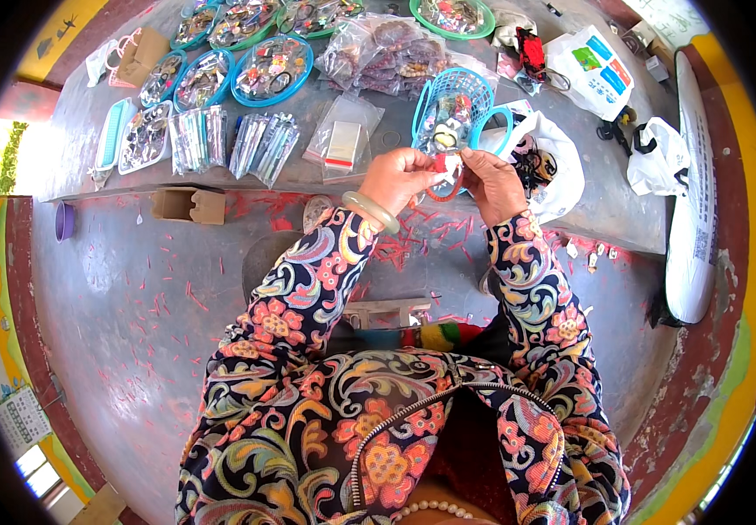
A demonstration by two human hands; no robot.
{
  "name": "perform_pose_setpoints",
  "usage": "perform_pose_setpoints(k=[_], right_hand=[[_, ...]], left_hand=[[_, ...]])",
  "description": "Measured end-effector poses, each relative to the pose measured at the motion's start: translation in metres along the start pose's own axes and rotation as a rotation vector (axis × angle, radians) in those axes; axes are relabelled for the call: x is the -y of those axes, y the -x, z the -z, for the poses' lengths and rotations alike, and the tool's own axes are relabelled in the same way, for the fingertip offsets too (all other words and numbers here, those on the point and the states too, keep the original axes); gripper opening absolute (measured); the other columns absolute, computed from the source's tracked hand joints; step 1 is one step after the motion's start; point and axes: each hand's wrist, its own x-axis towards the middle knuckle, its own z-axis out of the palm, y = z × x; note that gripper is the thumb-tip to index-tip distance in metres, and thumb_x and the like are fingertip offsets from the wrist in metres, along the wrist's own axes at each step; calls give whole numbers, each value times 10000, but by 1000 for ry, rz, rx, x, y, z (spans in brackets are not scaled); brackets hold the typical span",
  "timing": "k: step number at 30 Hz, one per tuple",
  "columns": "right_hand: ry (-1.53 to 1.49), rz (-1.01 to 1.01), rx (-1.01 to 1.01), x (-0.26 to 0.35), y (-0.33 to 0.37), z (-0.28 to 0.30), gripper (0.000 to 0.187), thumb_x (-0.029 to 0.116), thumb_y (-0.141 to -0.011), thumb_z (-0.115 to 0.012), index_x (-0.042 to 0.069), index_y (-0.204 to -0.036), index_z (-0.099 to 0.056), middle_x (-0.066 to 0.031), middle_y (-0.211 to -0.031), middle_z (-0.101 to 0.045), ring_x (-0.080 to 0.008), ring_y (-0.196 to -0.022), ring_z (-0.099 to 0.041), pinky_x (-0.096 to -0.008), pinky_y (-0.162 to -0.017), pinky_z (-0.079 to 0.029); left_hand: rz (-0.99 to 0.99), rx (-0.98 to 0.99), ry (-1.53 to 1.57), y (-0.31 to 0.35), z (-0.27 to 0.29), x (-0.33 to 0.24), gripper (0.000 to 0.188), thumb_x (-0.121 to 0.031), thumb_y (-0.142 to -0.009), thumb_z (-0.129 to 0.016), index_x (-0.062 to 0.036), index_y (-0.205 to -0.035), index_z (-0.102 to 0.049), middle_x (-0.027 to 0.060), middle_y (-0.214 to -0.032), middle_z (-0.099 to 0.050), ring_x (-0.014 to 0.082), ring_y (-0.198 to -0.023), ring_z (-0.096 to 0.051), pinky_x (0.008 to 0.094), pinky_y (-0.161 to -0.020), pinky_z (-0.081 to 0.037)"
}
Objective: The person assembles keychains by hand, picking up small plastic charms and metal rings from a table. They attach the charms to the rings and place the finished items into a blue basket. The process involves repetitive handling of small components and organizing the output.
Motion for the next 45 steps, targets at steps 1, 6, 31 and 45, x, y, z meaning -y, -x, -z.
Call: perform_pose_setpoints(k=[1,6,31,45], right_hand=[[0,-2,1,1,1,-2,148,143,-807,-611,7,-864,-619,-39,-785,-629,-117,-685,-576,-241,-653,-458],[7,1,31,-1,-1,3,158,149,-806,-613,7,-873,-621,-45,-799,-633,-116,-686,-576,-236,-654,-454],[48,-28,52,-5,-1,0,146,133,-765,-656,23,-860,-648,-36,-794,-638,-97,-684,-552,-218,-648,-423],[10,34,20,-9,6,-10,148,119,-754,-658,-1,-840,-641,-43,-760,-627,-111,-668,-544,-237,-636,-416]], left_hand=[[1,-3,-10,0,0,0,144,-140,-794,-614,-28,-882,-593,-8,-752,-590,14,-508,-427,158,-428,-328],[-7,-35,36,0,0,-1,159,-152,-787,-625,-28,-882,-601,-28,-735,-572,-3,-506,-388,156,-417,-274],[-43,28,198,-6,0,10,223,-136,-825,-582,21,-984,-588,50,-886,-613,93,-791,-566,216,-661,-444],[-73,23,3,1,-6,2,214,-128,-792,-626,43,-919,-611,37,-829,-621,63,-754,-542,202,-672,-427]])
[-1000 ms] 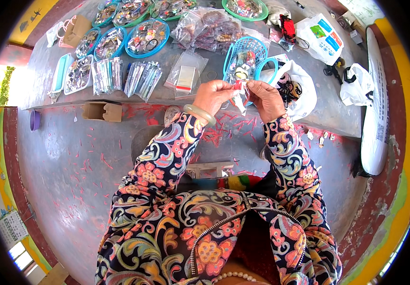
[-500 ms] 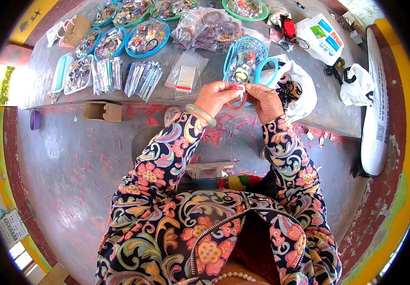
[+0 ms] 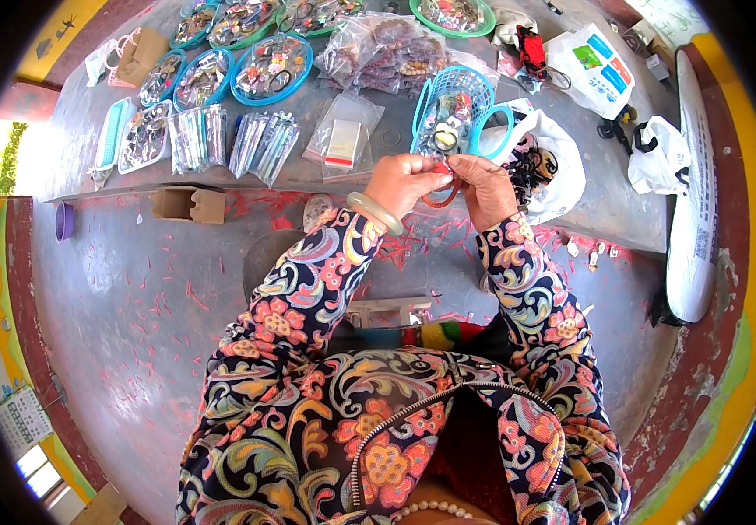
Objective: The person assembles keychains by hand, picking up small plastic charms and metal rings from a table. They attach the charms to the rings and place the finished items into a blue basket. The process involves repetitive handling of small components and organizing the output.
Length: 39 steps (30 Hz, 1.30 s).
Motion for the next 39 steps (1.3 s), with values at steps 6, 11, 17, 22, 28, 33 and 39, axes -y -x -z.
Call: perform_pose_setpoints(k=[6,11,17,22,28,33,39], right_hand=[[-29,14,-29,-2,1,-3,171,160,-794,-617,3,-861,-632,-45,-781,-623,-111,-695,-549,-241,-646,-415],[2,-68,-81,5,-2,-2,272,294,-811,-601,38,-902,-622,-26,-803,-608,-102,-716,-544,-242,-639,-412],[237,-278,144,-5,-1,-1,194,249,-814,-609,70,-890,-608,-44,-816,-628,-116,-725,-570,-230,-658,-417],[255,-269,172,-10,-3,4,147,207,-812,-615,61,-828,-610,-53,-797,-641,-124,-722,-590,-225,-647,-427],[300,-263,145,-2,1,-4,138,192,-811,-613,54,-827,-613,-50,-809,-643,-122,-747,-597,-225,-660,-434],[265,-288,205,-13,3,-10,188,191,-792,-631,38,-901,-630,-49,-834,-647,-111,-748,-594,-226,-668,-442],[286,-295,210,-22,-1,1,215,166,-783,-637,11,-932,-626,-57,-855,-645,-131,-757,-597,-245,-696,-455]], left_hand=[[32,-26,1,-4,3,7,214,-140,-790,-625,29,-919,-608,44,-833,-619,74,-749,-554,203,-668,-431],[83,-159,413,-5,5,9,203,-155,-801,-613,3,-925,-588,65,-838,-629,88,-676,-570,195,-541,-405],[80,-308,624,-3,8,-6,178,-125,-815,-589,15,-919,-557,103,-868,-625,140,-761,-596,228,-591,-420],[17,-263,722,-9,9,5,188,-133,-815,-594,4,-939,-557,139,-930,-618,160,-809,-607,204,-581,-435],[50,-281,772,-7,9,0,186,-108,-835,-558,16,-973,-548,140,-955,-603,210,-900,-591,308,-761,-487],[39,-316,777,-9,3,1,192,-121,-840,-553,2,-988,-549,138,-958,-601,219,-890,-594,321,-739,-498],[77,-274,795,-9,2,2,196,-130,-846,-547,2,-991,-548,137,-961,-601,218,-875,-600,329,-720,-509]])
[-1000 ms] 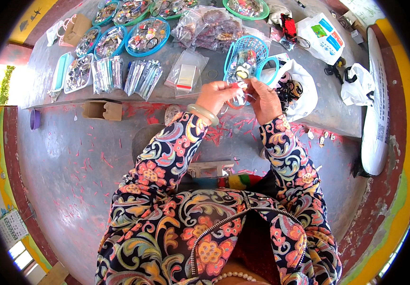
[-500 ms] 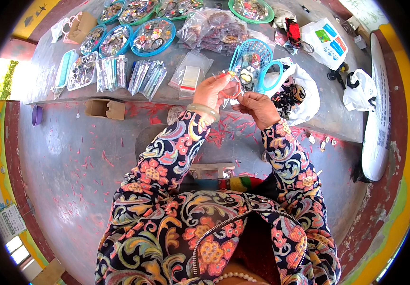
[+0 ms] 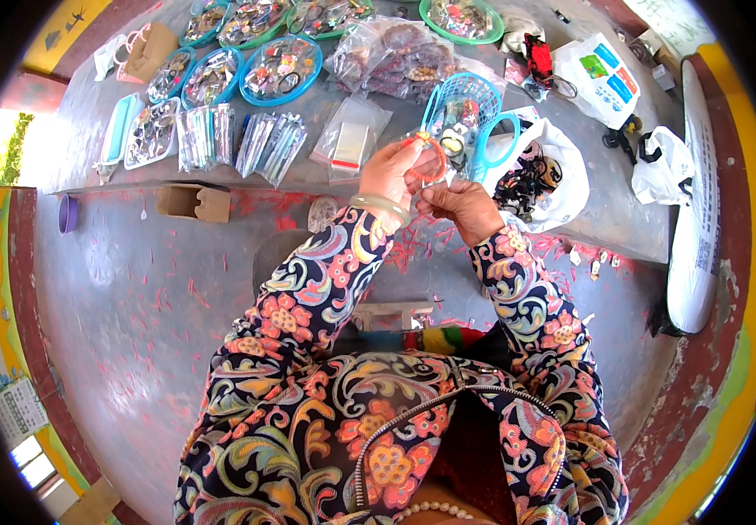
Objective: The person assembles keychains by hand, picking up small plastic charms and metal rings from a table. They attach the charms to the rings and place the finished items into a blue basket. The process involves repetitive handling of small components and organizing the output.
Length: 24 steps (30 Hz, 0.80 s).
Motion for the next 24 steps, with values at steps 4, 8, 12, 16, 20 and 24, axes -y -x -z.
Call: perform_pose_setpoints(k=[4,8,12,16,20,24], right_hand=[[48,-8,-38,10,6,-5,197,171,-796,-625,30,-933,-611,-53,-856,-642,-126,-791,-590,-224,-675,-429],[35,74,-83,20,7,6,176,186,-783,-637,74,-916,-610,-5,-809,-634,-73,-749,-564,-195,-602,-379],[125,96,-51,25,6,14,161,158,-775,-631,56,-899,-615,4,-775,-631,-60,-684,-563,-187,-532,-350],[149,45,-111,33,9,20,126,117,-784,-611,42,-885,-597,-20,-760,-629,-56,-621,-546,-175,-490,-338],[155,48,-238,44,8,34,130,139,-791,-611,47,-880,-586,-28,-732,-626,-55,-577,-535,-167,-458,-333],[97,131,-332,50,-11,40,150,159,-792,-611,41,-880,-581,-20,-744,-615,-63,-597,-538,-180,-494,-363]], left_hand=[[-72,-87,-72,-5,8,0,206,-129,-849,-542,11,-1000,-546,127,-973,-600,197,-884,-596,321,-722,-507],[-78,83,-250,-9,17,3,214,-134,-849,-547,7,-1008,-558,89,-945,-602,170,-908,-580,294,-739,-500],[108,166,-276,-9,17,10,211,-146,-845,-558,0,-996,-568,75,-955,-596,135,-813,-576,253,-718,-479],[105,49,-365,-1,11,2,217,-208,-839,-575,-43,-980,-574,59,-997,-595,149,-943,-548,300,-816,-425],[62,-73,-302,-1,17,2,230,-231,-844,-563,-63,-1000,-555,62,-1043,-588,160,-994,-534,308,-861,-381],[101,-18,-307,2,20,-1,212,-221,-853,-542,-64,-995,-559,70,-1036,-592,158,-993,-535,294,-836,-389]])
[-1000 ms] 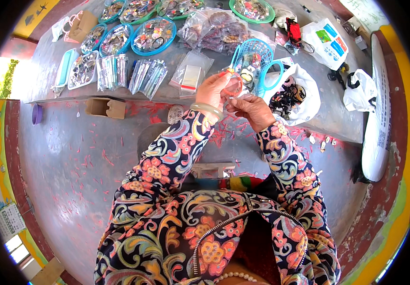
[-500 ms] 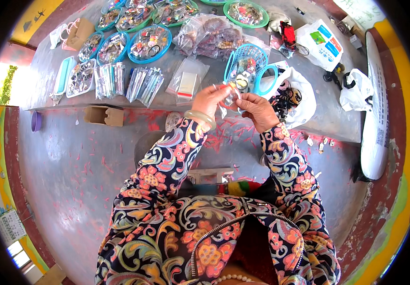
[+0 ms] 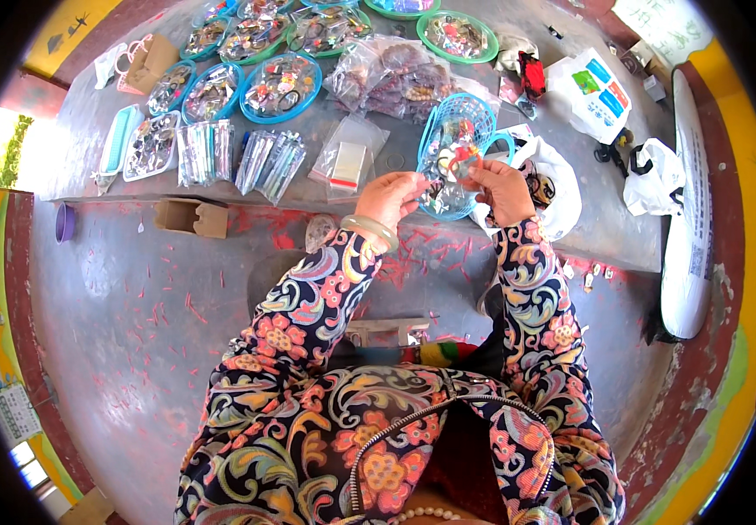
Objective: The person assembles keychains by hand, picking up small plastic charms and metal rings from a table. They attach the charms to the rings and place the finished items into a blue basket. The process involves repetitive handling of small components and organizing the output.
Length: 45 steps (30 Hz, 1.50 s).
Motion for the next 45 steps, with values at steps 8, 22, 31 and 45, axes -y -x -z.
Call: perform_pose_setpoints(k=[8,22,31,45], right_hand=[[-20,268,-326,-28,-74,16,235,102,-763,-580,-46,-945,-591,-61,-759,-586,-114,-628,-533,-239,-582,-450],[674,275,336,-54,62,-58,229,205,-774,-545,67,-934,-633,-137,-804,-626,-250,-699,-604,-333,-653,-466],[1104,439,797,-80,81,-78,231,227,-782,-502,60,-895,-617,-168,-839,-602,-346,-780,-571,-425,-692,-452],[1148,546,625,-57,81,-64,168,195,-773,-517,40,-822,-562,-143,-803,-566,-314,-785,-557,-411,-662,-456]], left_hand=[[3,-1,23,0,-1,-2,193,-206,-861,-524,-60,-981,-561,84,-1010,-599,156,-956,-555,265,-779,-414],[-403,-462,132,-13,42,-43,285,-246,-831,-499,-23,-1000,-557,99,-1009,-603,174,-949,-563,286,-781,-414],[-317,-634,-113,-66,130,-12,230,-210,-796,-517,-14,-871,-613,125,-851,-642,196,-757,-608,308,-641,-448],[-187,-858,-1262,-141,145,45,390,-294,-701,-661,-6,-947,-570,196,-969,-592,339,-933,-562,387,-813,-446]])
